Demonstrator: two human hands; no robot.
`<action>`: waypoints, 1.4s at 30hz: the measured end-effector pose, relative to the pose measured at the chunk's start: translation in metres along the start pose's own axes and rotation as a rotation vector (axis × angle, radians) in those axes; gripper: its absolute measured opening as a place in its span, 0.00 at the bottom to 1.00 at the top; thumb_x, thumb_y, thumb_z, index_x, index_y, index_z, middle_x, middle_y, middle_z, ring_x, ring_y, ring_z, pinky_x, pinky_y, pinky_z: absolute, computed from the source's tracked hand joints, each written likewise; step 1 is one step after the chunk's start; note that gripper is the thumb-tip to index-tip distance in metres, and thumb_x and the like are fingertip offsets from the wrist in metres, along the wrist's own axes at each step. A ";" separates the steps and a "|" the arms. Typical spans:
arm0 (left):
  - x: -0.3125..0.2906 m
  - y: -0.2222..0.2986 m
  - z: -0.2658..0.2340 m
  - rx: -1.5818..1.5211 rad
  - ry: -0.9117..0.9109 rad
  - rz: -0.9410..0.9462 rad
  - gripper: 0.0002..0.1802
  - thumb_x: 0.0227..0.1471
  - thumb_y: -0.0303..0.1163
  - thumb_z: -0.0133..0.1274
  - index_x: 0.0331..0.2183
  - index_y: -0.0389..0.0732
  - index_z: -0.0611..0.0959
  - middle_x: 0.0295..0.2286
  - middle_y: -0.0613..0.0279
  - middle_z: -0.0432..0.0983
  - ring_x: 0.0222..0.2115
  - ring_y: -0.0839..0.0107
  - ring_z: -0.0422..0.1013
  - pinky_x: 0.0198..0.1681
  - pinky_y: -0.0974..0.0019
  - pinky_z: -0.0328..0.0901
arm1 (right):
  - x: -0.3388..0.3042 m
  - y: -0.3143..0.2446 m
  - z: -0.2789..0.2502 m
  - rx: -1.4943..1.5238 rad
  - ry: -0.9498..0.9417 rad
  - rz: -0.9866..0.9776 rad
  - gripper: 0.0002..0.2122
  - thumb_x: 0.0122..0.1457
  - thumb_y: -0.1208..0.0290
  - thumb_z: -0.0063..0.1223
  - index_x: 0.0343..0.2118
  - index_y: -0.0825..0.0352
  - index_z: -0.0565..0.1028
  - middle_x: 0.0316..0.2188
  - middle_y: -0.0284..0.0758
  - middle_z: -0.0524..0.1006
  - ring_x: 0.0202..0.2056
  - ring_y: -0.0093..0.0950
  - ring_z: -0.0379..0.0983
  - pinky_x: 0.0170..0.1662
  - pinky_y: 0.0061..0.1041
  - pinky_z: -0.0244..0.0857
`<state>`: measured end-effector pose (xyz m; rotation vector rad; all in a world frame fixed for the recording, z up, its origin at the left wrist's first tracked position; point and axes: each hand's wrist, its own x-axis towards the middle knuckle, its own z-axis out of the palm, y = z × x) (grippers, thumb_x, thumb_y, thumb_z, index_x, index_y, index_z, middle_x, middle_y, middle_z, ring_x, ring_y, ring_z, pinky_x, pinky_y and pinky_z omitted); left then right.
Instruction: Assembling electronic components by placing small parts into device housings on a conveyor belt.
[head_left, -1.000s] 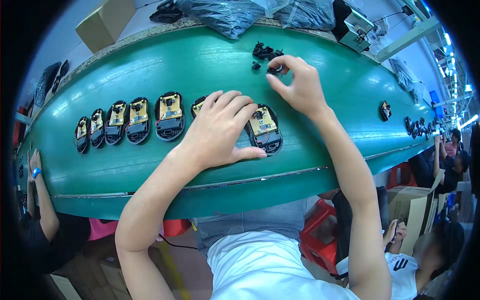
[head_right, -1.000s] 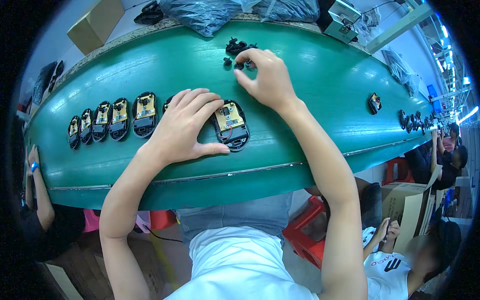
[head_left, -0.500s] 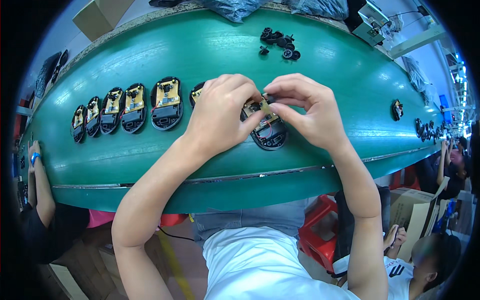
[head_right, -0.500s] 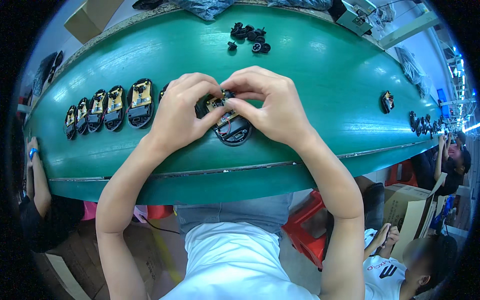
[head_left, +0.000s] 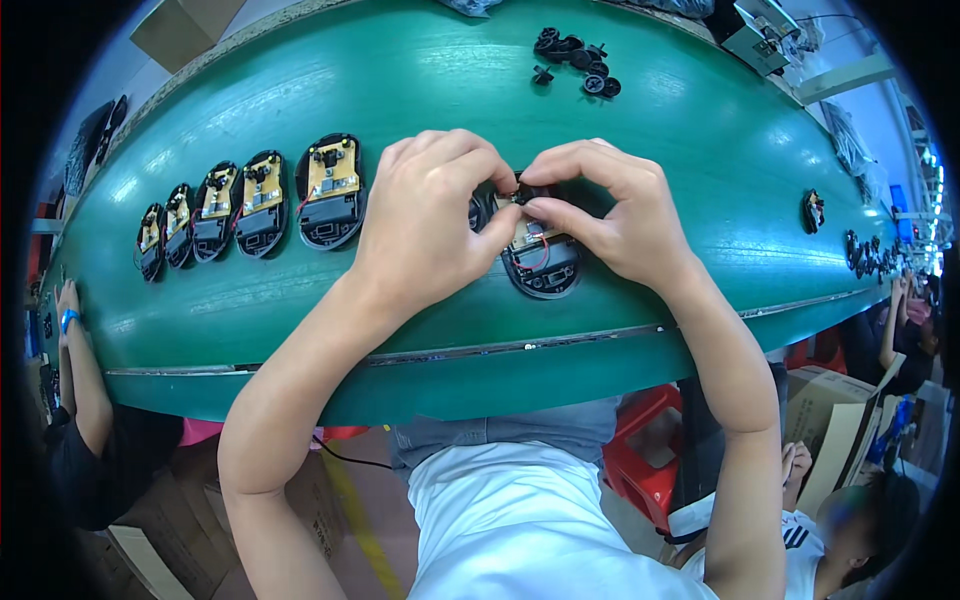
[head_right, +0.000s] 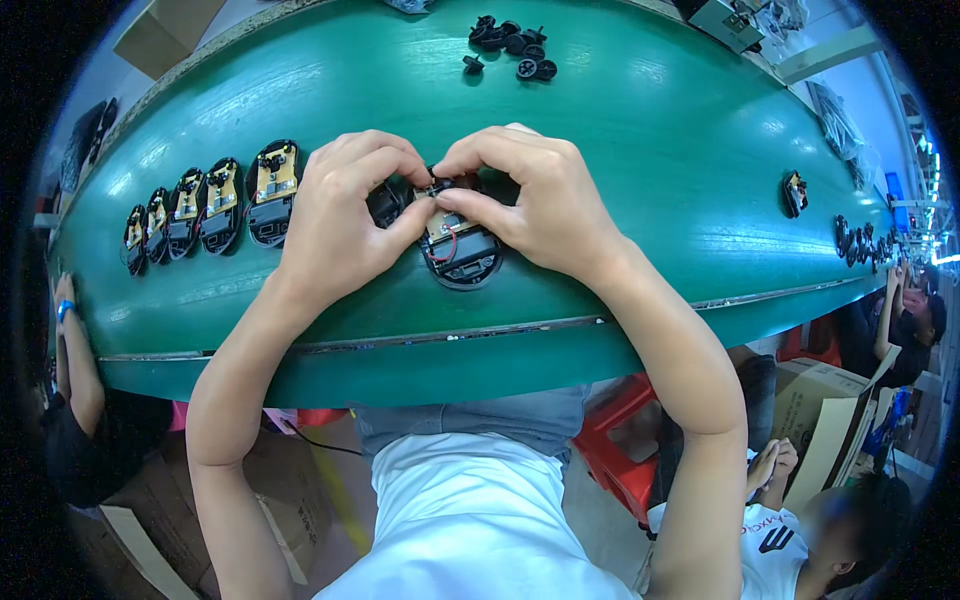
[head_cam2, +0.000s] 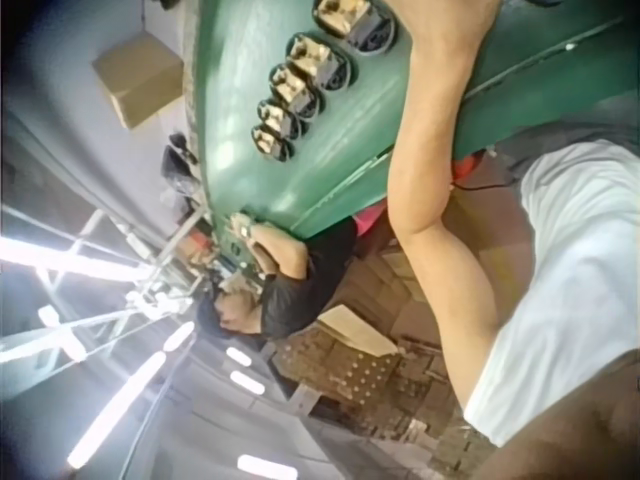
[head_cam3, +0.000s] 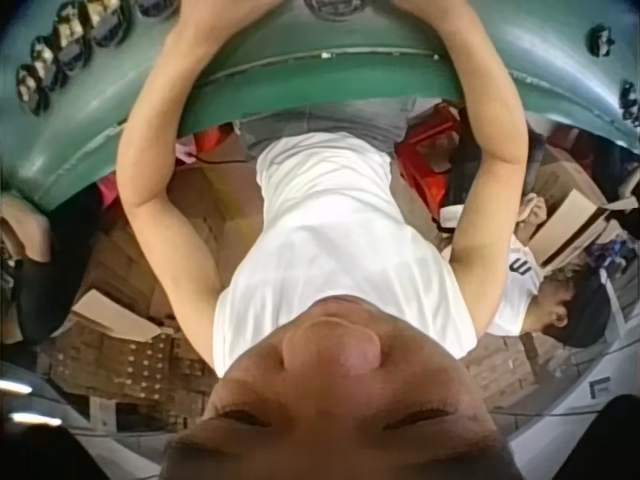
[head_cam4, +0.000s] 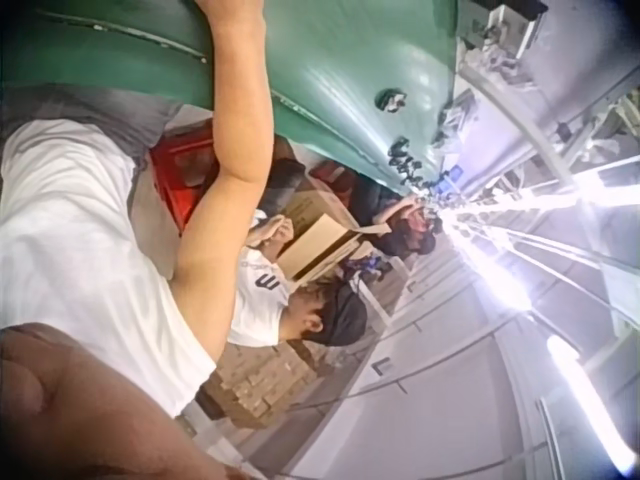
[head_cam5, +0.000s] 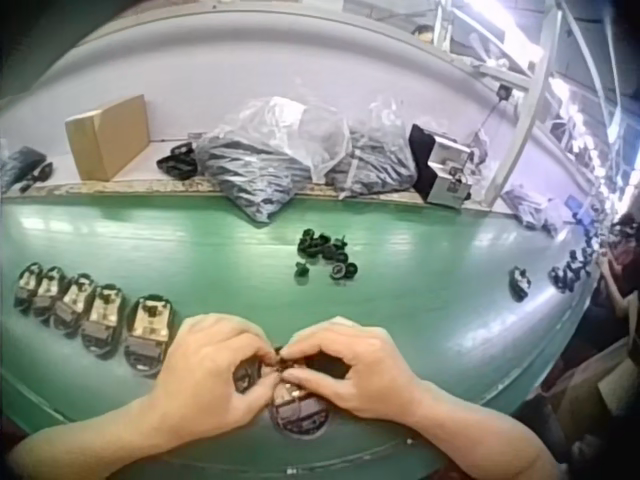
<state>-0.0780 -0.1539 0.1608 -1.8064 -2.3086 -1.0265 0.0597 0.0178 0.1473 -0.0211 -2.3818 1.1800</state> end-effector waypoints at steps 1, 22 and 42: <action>0.000 0.001 0.001 0.001 0.011 0.007 0.09 0.42 0.28 0.65 0.29 0.38 0.83 0.35 0.58 0.81 0.40 0.56 0.76 0.47 0.55 0.67 | -0.001 0.002 -0.001 -0.043 0.014 -0.063 0.10 0.52 0.73 0.70 0.36 0.67 0.83 0.36 0.37 0.84 0.38 0.35 0.80 0.43 0.30 0.74; 0.004 0.001 0.004 -0.047 -0.022 0.016 0.11 0.37 0.26 0.64 0.26 0.35 0.79 0.33 0.56 0.79 0.36 0.57 0.75 0.44 0.57 0.68 | 0.030 -0.030 -0.016 -0.403 -0.269 0.030 0.09 0.50 0.71 0.67 0.33 0.69 0.84 0.30 0.41 0.81 0.34 0.42 0.78 0.39 0.39 0.72; -0.005 0.002 0.010 -0.146 0.078 0.014 0.04 0.43 0.24 0.65 0.25 0.39 0.85 0.33 0.63 0.80 0.34 0.60 0.75 0.50 0.54 0.65 | 0.012 -0.002 -0.013 0.147 -0.175 0.237 0.09 0.55 0.71 0.67 0.34 0.71 0.83 0.27 0.37 0.83 0.28 0.26 0.80 0.35 0.27 0.73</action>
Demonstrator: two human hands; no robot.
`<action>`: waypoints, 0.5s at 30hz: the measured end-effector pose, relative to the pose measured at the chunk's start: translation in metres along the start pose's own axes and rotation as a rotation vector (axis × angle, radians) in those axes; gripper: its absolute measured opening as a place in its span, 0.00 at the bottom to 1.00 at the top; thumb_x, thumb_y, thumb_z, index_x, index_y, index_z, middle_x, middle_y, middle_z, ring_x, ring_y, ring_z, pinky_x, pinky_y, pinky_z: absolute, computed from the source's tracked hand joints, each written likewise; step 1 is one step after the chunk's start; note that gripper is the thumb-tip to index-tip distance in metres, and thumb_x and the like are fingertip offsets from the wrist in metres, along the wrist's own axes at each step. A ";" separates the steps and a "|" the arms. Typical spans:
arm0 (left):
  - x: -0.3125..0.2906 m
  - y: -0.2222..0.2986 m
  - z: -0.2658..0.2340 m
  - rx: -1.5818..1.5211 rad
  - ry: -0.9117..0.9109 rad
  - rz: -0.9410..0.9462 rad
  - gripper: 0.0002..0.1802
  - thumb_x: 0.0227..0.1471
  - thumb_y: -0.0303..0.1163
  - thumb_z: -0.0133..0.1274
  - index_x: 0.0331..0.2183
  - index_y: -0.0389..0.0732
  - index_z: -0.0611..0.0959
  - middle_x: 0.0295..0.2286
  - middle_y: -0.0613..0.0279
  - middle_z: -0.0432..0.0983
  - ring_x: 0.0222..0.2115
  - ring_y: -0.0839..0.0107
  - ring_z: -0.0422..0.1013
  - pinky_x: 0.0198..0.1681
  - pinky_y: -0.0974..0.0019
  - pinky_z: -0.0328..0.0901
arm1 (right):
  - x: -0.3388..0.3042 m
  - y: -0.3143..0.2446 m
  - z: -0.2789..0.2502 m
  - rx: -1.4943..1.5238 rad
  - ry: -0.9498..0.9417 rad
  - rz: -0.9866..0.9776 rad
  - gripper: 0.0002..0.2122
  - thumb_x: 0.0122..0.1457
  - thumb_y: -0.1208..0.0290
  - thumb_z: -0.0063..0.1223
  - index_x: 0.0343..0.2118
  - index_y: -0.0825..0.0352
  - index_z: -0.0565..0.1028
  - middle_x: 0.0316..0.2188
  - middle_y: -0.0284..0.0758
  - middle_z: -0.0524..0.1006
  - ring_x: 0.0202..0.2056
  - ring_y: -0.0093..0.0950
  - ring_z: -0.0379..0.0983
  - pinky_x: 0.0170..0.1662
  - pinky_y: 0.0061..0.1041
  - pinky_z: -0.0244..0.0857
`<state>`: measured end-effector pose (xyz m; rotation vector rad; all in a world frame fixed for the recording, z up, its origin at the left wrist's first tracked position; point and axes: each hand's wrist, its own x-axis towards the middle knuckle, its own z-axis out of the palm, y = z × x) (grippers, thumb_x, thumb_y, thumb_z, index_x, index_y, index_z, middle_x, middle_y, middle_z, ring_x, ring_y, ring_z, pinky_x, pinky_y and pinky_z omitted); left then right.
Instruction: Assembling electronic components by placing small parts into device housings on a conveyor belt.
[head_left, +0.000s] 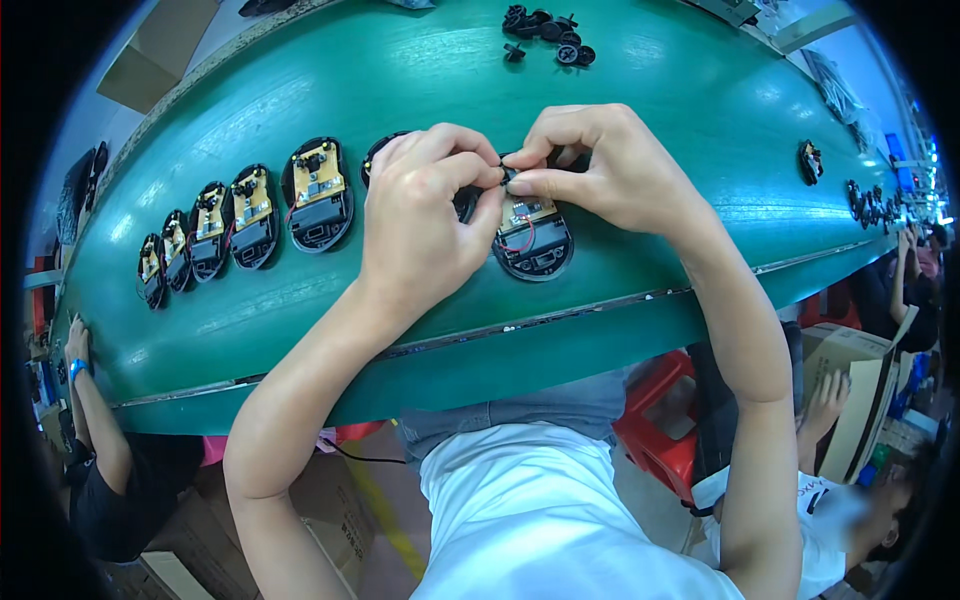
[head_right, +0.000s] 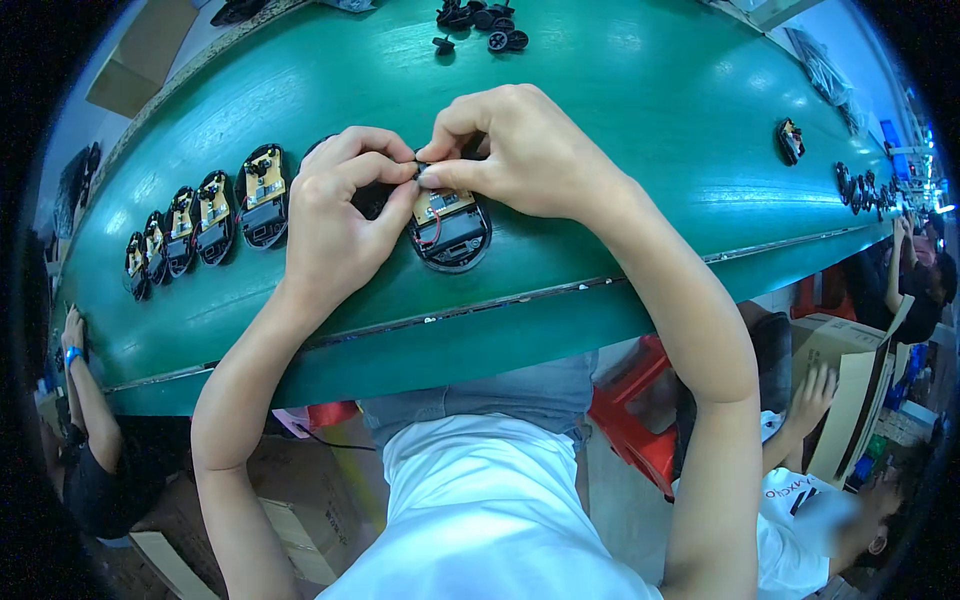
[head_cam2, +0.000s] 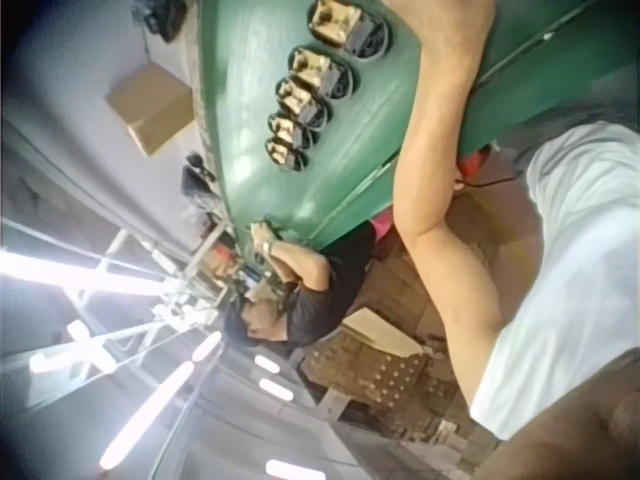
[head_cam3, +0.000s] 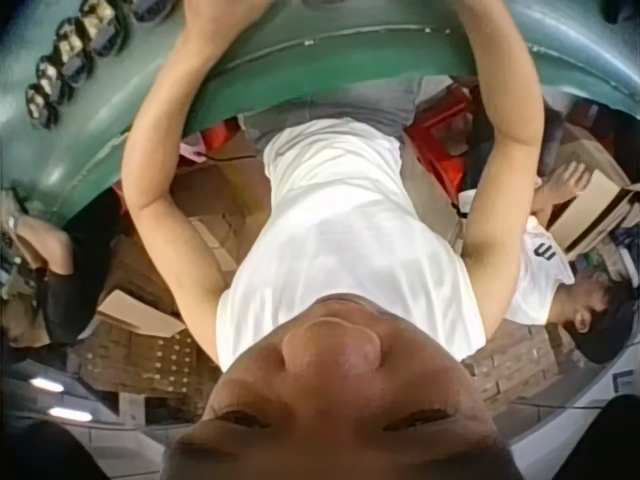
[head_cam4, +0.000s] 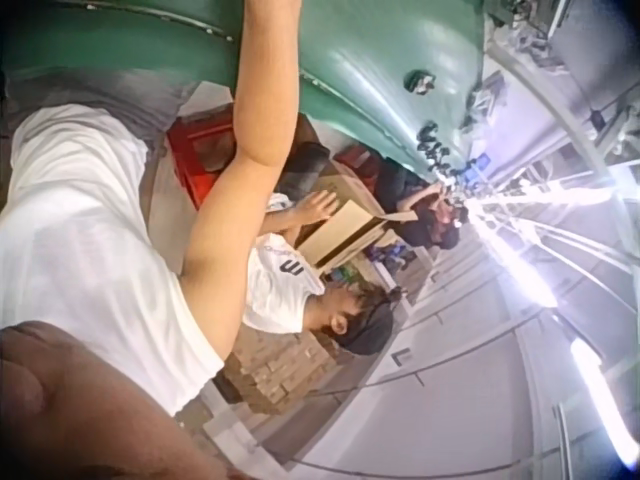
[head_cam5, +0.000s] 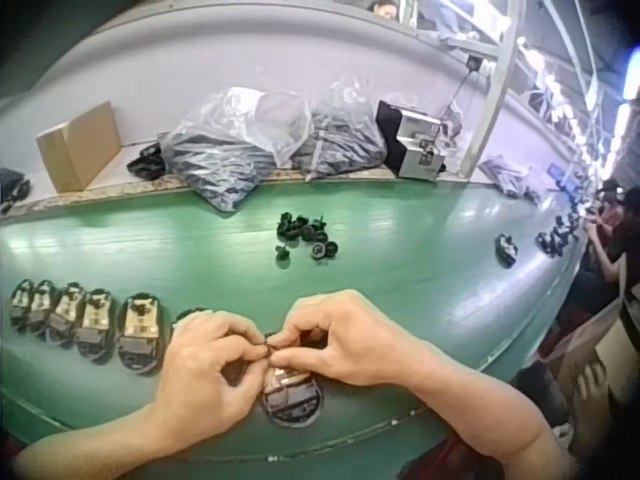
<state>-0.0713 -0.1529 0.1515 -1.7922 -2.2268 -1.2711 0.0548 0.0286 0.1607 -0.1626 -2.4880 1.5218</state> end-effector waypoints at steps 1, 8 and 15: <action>0.000 0.000 0.000 0.030 -0.002 0.007 0.04 0.43 0.24 0.65 0.26 0.39 0.85 0.33 0.63 0.80 0.35 0.60 0.75 0.50 0.54 0.65 | 0.002 -0.002 -0.002 -0.067 -0.048 0.015 0.10 0.55 0.69 0.67 0.35 0.71 0.83 0.27 0.36 0.83 0.29 0.25 0.80 0.35 0.28 0.72; 0.007 0.007 -0.032 0.130 -0.059 0.100 0.17 0.46 0.26 0.64 0.42 0.37 0.84 0.43 0.54 0.80 0.46 0.52 0.74 0.53 0.55 0.65 | 0.006 0.002 0.002 -0.002 0.107 -0.065 0.11 0.60 0.65 0.62 0.38 0.68 0.84 0.30 0.36 0.84 0.33 0.25 0.79 0.38 0.27 0.72; 0.012 -0.016 -0.096 0.206 -0.365 -0.139 0.25 0.48 0.40 0.67 0.46 0.37 0.83 0.47 0.52 0.78 0.52 0.52 0.72 0.58 0.54 0.63 | 0.048 0.015 -0.016 -0.491 0.401 -0.103 0.10 0.56 0.67 0.65 0.40 0.62 0.85 0.34 0.35 0.84 0.32 0.30 0.80 0.38 0.32 0.74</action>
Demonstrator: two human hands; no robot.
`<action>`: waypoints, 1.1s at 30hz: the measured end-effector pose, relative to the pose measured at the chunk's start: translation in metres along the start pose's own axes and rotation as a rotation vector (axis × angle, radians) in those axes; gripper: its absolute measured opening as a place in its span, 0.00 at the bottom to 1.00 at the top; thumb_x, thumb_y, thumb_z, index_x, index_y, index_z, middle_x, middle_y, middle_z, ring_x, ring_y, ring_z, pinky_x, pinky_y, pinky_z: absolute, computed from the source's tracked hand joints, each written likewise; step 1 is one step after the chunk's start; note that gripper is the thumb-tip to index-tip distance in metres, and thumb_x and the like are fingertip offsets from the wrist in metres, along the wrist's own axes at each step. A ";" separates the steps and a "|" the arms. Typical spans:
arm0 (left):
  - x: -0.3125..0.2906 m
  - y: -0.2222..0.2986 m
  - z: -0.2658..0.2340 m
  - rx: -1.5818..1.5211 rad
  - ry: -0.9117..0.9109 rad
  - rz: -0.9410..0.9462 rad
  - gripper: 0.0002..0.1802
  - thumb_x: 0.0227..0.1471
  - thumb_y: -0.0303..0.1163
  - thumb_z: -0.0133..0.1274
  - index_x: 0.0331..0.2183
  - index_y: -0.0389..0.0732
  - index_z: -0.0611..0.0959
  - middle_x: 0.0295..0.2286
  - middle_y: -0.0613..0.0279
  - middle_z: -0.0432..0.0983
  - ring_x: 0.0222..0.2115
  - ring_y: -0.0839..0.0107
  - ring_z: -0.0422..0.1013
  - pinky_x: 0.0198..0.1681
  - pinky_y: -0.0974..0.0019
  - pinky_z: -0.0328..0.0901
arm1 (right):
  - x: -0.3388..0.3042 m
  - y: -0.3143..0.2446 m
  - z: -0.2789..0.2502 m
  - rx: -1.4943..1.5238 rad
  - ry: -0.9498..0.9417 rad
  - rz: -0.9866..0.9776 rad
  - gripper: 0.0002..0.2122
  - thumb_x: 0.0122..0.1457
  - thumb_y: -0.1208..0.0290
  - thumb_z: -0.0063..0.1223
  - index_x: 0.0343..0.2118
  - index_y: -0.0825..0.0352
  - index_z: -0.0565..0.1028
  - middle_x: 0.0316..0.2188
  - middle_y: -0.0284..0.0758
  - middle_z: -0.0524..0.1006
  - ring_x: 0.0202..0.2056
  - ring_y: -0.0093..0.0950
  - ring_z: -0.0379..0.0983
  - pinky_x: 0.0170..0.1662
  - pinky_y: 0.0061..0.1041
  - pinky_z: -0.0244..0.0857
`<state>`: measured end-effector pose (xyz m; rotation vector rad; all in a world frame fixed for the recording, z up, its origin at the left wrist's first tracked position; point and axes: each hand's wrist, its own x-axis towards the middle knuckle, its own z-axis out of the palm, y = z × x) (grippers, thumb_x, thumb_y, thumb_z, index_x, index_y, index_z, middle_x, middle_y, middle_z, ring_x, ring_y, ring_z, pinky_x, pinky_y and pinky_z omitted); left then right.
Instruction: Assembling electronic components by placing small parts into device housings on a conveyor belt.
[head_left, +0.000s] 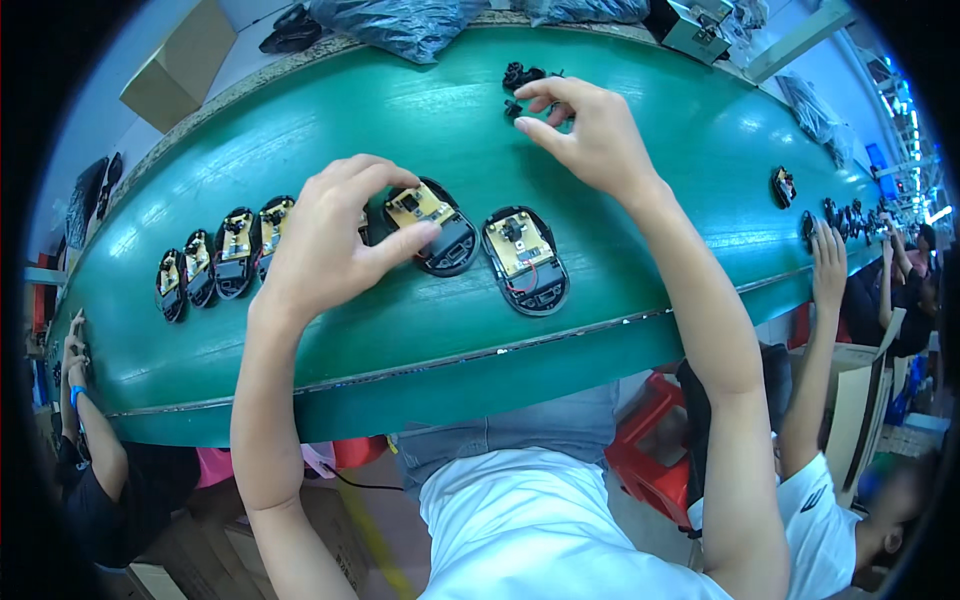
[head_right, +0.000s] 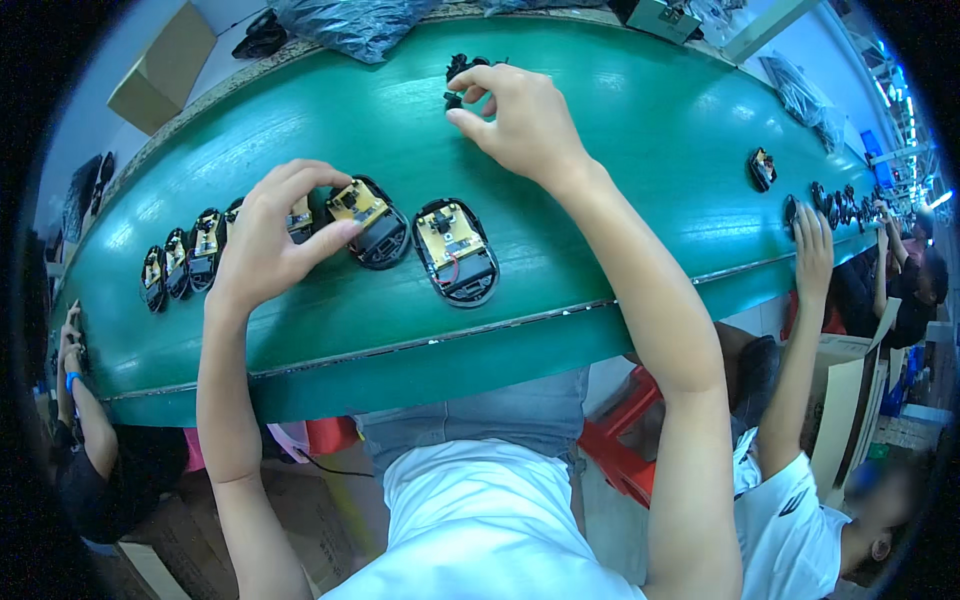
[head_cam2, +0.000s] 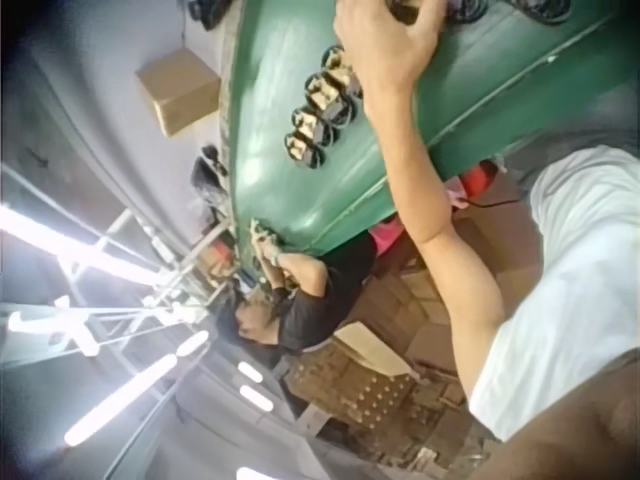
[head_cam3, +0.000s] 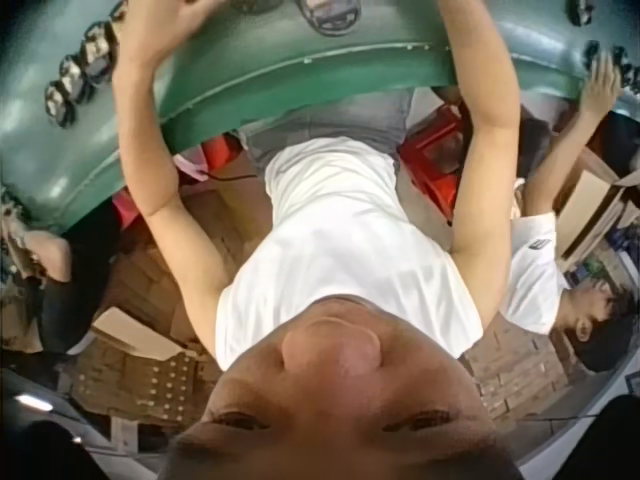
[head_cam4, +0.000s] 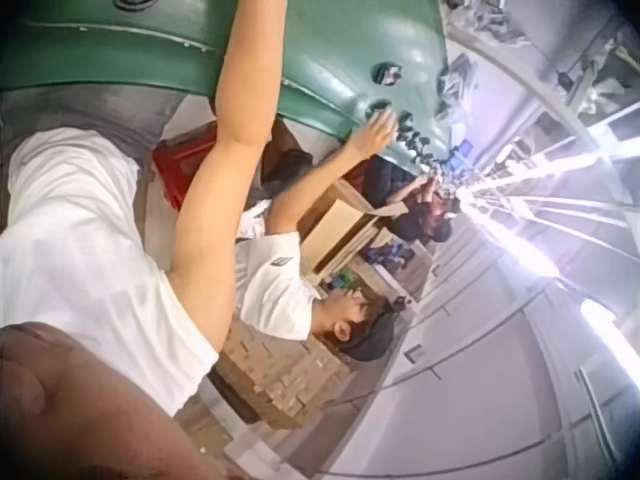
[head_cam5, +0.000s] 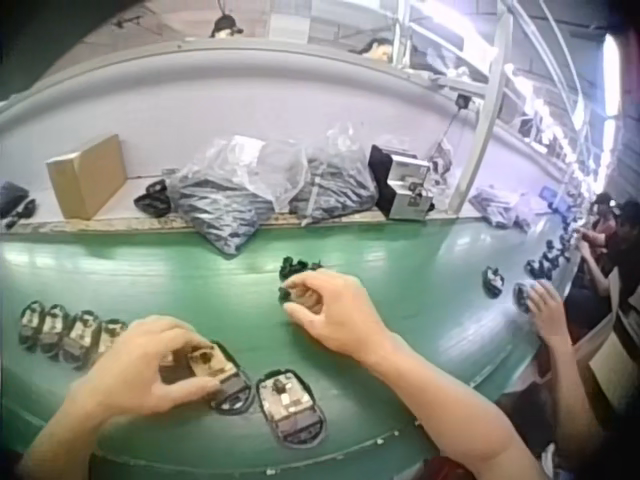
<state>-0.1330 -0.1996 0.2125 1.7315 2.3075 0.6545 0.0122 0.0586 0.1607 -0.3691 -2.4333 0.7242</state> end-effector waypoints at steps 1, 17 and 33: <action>0.001 -0.002 -0.005 -0.048 -0.056 0.009 0.29 0.46 0.44 0.70 0.47 0.38 0.83 0.49 0.53 0.78 0.53 0.53 0.71 0.59 0.54 0.63 | 0.005 0.001 0.006 -0.066 0.014 0.000 0.10 0.57 0.65 0.65 0.41 0.61 0.85 0.33 0.36 0.83 0.33 0.34 0.80 0.41 0.35 0.74; -0.005 -0.006 0.028 -0.003 0.178 0.168 0.16 0.47 0.31 0.66 0.40 0.40 0.84 0.40 0.57 0.81 0.46 0.54 0.74 0.55 0.54 0.65 | -0.008 -0.032 0.018 0.207 -0.072 -0.122 0.10 0.55 0.81 0.62 0.40 0.66 0.83 0.33 0.36 0.82 0.37 0.32 0.82 0.42 0.28 0.78; -0.006 -0.006 0.053 0.026 0.326 0.117 0.12 0.43 0.27 0.66 0.32 0.40 0.80 0.39 0.61 0.77 0.41 0.58 0.74 0.49 0.55 0.63 | -0.034 -0.080 0.030 0.285 -0.232 -0.100 0.08 0.52 0.77 0.67 0.35 0.69 0.83 0.31 0.41 0.82 0.33 0.35 0.81 0.41 0.30 0.76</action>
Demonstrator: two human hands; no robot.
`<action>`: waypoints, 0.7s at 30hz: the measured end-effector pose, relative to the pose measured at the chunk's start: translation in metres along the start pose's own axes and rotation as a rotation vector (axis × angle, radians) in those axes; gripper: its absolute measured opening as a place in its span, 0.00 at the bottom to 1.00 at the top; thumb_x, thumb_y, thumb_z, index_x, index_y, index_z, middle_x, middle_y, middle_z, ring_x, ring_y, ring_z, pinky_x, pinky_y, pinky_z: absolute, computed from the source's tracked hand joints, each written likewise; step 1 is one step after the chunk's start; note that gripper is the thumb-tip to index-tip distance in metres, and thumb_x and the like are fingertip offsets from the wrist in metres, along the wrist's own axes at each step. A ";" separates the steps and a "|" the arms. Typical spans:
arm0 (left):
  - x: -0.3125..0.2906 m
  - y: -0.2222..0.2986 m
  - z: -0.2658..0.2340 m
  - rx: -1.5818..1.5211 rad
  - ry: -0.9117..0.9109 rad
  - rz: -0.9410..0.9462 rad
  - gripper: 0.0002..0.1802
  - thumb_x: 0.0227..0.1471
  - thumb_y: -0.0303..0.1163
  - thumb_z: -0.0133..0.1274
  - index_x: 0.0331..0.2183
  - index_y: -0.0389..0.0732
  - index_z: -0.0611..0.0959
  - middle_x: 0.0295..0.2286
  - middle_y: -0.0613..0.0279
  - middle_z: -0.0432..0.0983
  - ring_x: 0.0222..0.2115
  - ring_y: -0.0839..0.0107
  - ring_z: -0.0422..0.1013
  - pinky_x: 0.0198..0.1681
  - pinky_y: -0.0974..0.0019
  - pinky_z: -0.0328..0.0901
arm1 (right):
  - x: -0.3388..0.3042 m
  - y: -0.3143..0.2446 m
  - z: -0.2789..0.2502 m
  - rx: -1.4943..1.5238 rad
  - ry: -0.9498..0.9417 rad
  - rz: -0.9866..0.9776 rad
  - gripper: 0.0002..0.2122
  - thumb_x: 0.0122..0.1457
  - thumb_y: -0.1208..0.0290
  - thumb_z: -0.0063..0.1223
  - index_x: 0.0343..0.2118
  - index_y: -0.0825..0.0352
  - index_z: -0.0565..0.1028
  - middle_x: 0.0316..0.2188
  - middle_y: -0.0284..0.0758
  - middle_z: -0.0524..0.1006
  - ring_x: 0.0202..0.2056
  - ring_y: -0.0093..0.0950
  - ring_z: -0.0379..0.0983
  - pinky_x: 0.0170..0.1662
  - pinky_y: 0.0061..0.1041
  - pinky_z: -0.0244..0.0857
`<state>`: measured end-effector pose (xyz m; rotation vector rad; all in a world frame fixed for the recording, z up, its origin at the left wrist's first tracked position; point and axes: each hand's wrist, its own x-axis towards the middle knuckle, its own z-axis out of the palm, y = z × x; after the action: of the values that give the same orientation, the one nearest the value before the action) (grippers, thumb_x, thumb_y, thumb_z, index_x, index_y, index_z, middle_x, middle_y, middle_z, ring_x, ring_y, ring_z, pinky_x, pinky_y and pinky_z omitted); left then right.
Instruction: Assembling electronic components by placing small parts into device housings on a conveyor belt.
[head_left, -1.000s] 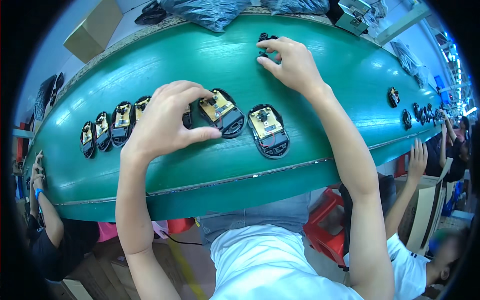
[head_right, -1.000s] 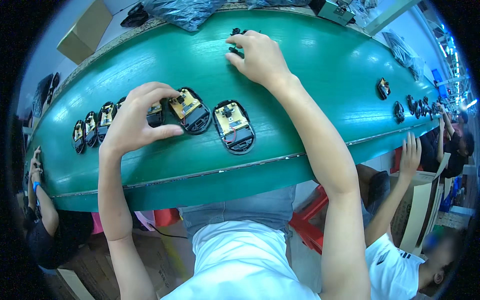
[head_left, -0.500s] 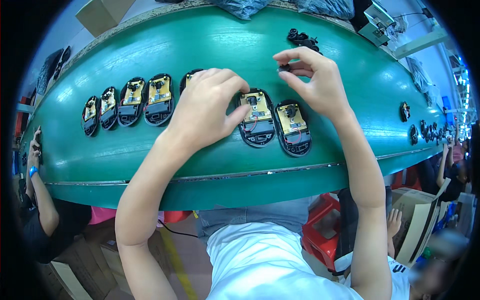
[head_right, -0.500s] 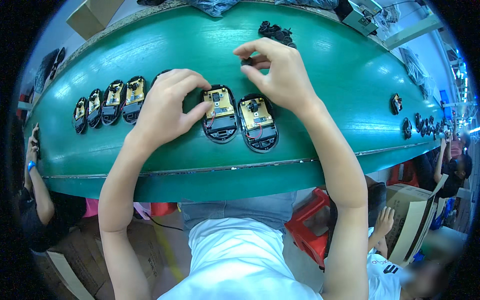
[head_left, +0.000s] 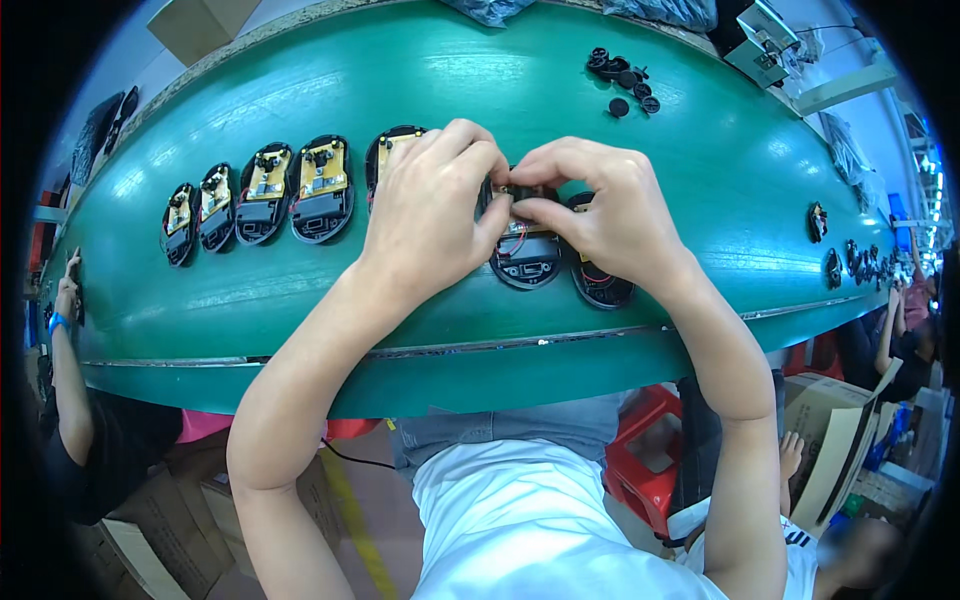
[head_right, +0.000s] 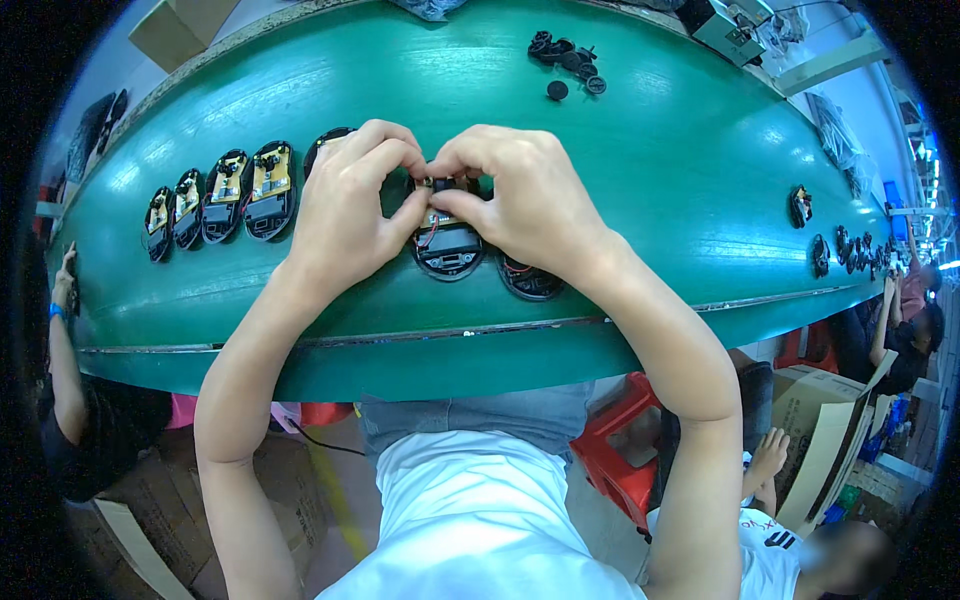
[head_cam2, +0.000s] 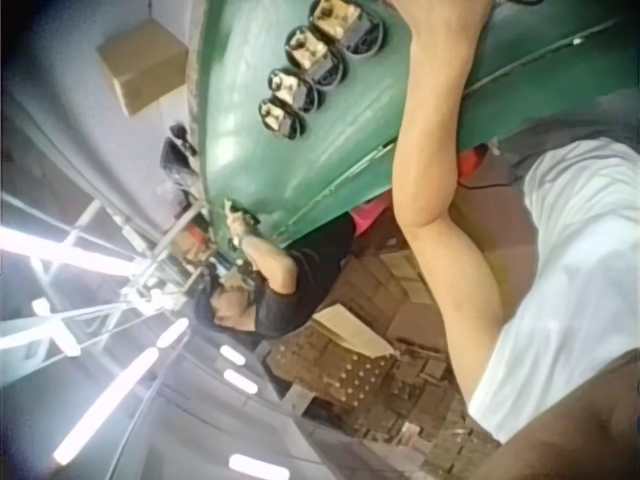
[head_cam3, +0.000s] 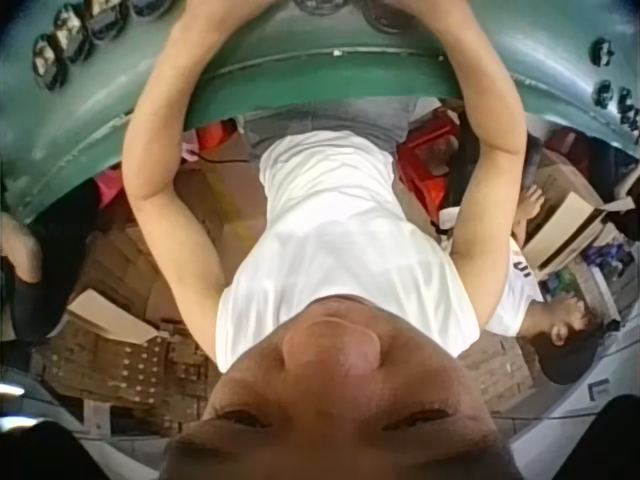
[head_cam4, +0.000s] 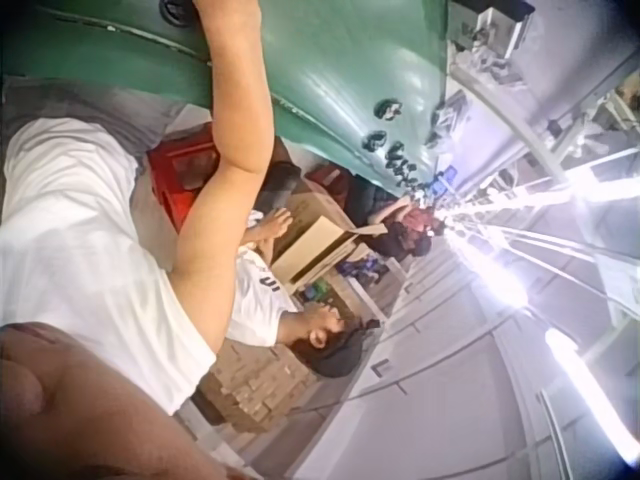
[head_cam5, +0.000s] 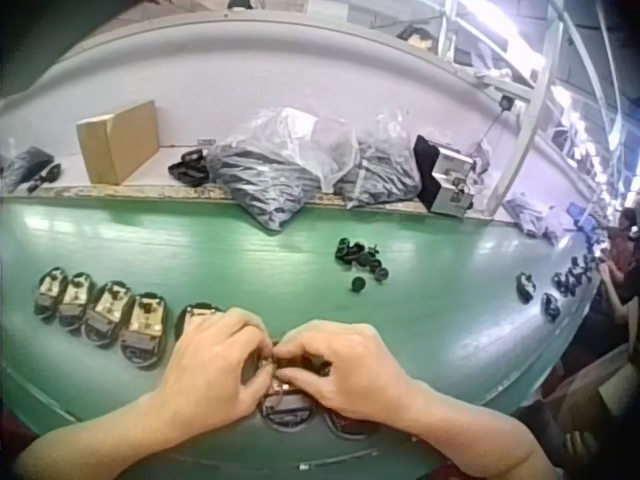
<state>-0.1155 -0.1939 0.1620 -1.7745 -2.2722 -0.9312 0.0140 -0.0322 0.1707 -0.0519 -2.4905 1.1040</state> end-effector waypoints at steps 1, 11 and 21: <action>0.000 -0.001 0.002 -0.011 0.009 -0.004 0.11 0.43 0.27 0.65 0.32 0.40 0.80 0.38 0.61 0.76 0.41 0.58 0.74 0.49 0.55 0.63 | -0.001 0.001 0.001 0.000 -0.002 0.002 0.08 0.52 0.77 0.67 0.35 0.69 0.83 0.31 0.41 0.82 0.33 0.35 0.81 0.41 0.30 0.76; 0.003 -0.003 0.008 -0.030 -0.004 -0.035 0.11 0.42 0.29 0.61 0.31 0.39 0.79 0.34 0.62 0.75 0.39 0.58 0.73 0.51 0.56 0.61 | -0.001 -0.002 0.002 -0.099 0.042 0.012 0.08 0.50 0.76 0.67 0.33 0.69 0.83 0.32 0.40 0.84 0.35 0.37 0.82 0.40 0.33 0.75; 0.003 -0.005 0.007 -0.030 0.012 0.002 0.08 0.42 0.31 0.60 0.28 0.40 0.79 0.32 0.59 0.74 0.38 0.57 0.73 0.47 0.54 0.62 | 0.011 -0.006 -0.003 -0.209 -0.063 -0.109 0.06 0.49 0.76 0.66 0.31 0.70 0.82 0.29 0.40 0.82 0.34 0.42 0.80 0.39 0.39 0.73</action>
<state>-0.1193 -0.1885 0.1556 -1.7780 -2.2612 -0.9780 0.0058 -0.0322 0.1806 0.0594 -2.6219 0.8109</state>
